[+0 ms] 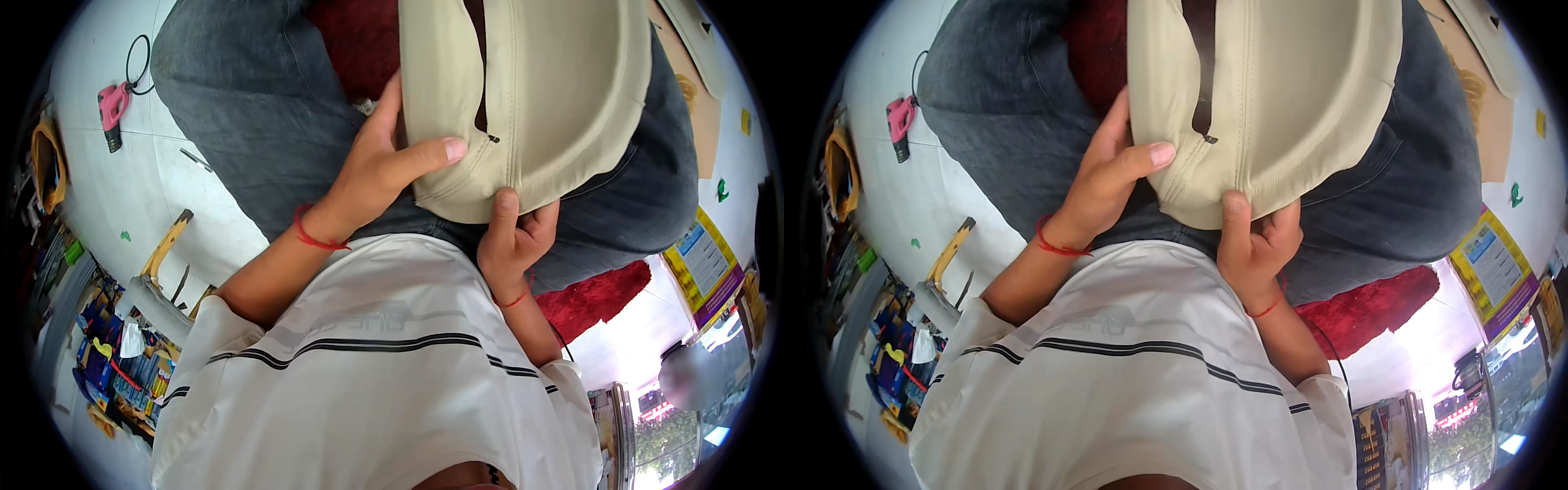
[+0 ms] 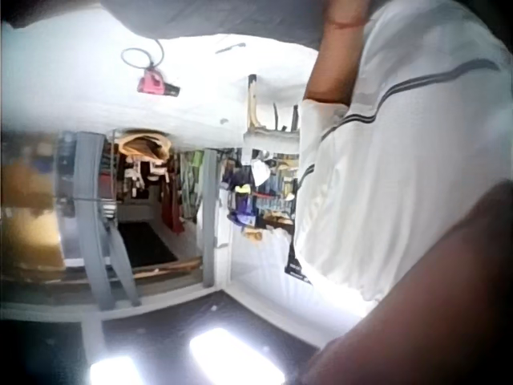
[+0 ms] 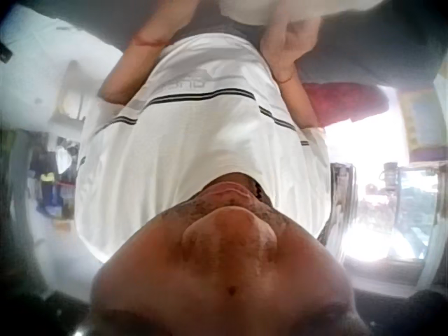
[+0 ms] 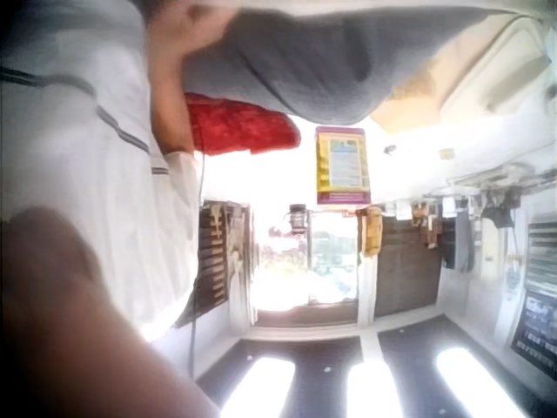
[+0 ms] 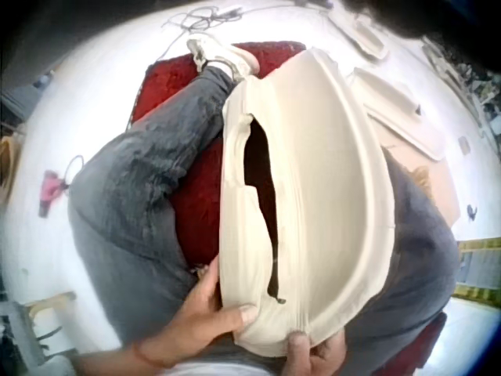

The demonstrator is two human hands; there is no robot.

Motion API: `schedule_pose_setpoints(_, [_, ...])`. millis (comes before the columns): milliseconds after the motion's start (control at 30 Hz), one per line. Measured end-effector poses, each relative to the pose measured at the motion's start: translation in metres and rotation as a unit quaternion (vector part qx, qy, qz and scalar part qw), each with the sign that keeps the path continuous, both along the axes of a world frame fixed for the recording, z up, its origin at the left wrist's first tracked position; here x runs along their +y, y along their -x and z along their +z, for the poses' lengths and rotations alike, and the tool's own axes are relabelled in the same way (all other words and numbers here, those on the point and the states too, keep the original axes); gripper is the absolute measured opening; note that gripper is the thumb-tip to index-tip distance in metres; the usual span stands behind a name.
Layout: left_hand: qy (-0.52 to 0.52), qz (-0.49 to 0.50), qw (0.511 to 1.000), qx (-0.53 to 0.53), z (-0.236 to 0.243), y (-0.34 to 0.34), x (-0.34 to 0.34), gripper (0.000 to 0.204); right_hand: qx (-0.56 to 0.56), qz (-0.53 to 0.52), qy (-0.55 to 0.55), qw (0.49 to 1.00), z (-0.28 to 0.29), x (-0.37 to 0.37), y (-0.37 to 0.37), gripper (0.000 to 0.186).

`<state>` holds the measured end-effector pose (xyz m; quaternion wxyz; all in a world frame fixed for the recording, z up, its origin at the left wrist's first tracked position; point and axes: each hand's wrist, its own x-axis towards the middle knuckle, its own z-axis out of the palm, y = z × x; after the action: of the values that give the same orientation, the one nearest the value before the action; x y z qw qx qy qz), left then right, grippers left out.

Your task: The person sits on the floor and works on a beige car interior panel, peeling off yellow tape and smoothing the surface by hand. They repeatedly flip and rotate the panel to access different edges and seams, pressing and adjusting the material throughout.

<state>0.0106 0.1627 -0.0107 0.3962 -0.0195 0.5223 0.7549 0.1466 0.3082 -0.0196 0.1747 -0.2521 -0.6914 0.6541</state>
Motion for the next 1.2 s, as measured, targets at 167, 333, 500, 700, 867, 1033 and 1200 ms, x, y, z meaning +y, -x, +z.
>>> schedule_pose_setpoints(167, [-0.06,0.002,0.98,-0.189,-0.016,-0.017,-0.012,0.06,-0.069,0.07,-0.052,0.994,0.01,0.007,-0.008,0.035])
schedule_pose_setpoints(333, [0.002,0.033,0.997,-0.075,-0.023,-0.034,-0.004,0.059,-0.138,0.114,0.017,0.984,0.022,0.013,-0.012,0.037])
schedule_pose_setpoints(500, [0.101,0.059,0.993,-0.003,-0.016,-0.045,-0.006,0.064,-0.152,0.16,0.022,0.975,0.029,0.003,-0.016,0.048])
schedule_pose_setpoints(700, [0.102,0.054,0.993,0.001,-0.022,-0.043,-0.007,0.07,-0.263,0.26,0.101,0.923,0.041,0.03,-0.001,0.029])
schedule_pose_setpoints(867, [0.02,-0.006,0.999,-0.044,-0.006,-0.037,-0.009,0.1,-0.24,0.189,0.142,0.942,0.076,0.044,-0.002,0.026])
schedule_pose_setpoints(1033, [0.004,-0.066,0.997,-0.034,-0.023,-0.043,-0.003,0.107,-0.316,0.24,0.085,0.914,0.082,0.046,-0.012,0.032])
schedule_pose_setpoints(1200, [0.043,-0.073,0.996,-0.042,-0.022,-0.045,0.003,0.107,-0.383,0.507,-0.2,0.746,0.141,0.075,0.024,0.025])
